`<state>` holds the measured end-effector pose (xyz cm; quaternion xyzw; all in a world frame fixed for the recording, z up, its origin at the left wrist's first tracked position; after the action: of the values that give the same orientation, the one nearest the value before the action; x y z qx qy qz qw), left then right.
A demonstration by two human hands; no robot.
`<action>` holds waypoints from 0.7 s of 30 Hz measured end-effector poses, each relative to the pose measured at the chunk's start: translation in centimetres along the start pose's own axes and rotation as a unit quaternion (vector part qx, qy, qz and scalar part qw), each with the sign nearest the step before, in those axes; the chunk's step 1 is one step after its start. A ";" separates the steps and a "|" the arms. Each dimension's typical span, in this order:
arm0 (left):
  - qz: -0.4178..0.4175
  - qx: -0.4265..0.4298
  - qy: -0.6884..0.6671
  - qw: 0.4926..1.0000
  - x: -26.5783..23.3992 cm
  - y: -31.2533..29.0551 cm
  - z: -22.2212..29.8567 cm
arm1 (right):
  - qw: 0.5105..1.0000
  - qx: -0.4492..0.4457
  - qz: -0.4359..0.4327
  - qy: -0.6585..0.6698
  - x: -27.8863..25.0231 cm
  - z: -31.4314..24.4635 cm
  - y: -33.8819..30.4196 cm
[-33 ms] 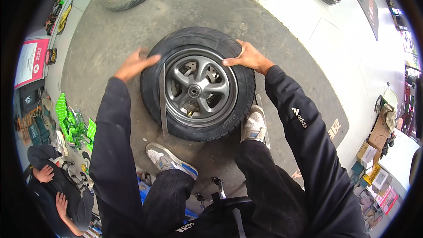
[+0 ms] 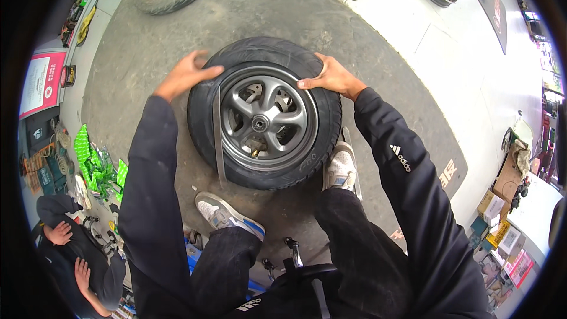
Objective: The person uses a tire iron to pry and seat a tire bead onto a wheel rim. They repeatedly lever the bead over the rim edge, rotate the tire, and press the bead into place until the tire is fully mounted.
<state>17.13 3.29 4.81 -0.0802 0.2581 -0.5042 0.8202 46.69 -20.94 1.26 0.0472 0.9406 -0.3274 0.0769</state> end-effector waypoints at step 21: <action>-0.219 -0.008 -0.118 0.969 2.4 5.1 2.7 | 0.999 0.018 0.011 -0.024 0.9 -2.5 2.7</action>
<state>23.34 3.25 4.27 -0.2002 0.1397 -0.6562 0.7140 45.91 -17.21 1.36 0.0512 0.9317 -0.3447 0.1025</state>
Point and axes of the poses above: each hand's wrist, its own y-axis towards the middle knuckle, its own x-axis out of the palm, z = x × y, the point moved 5 cm from there along y, towards the middle knuckle, and after that the axes turned 13 degrees about x, right-handed, at the moved point
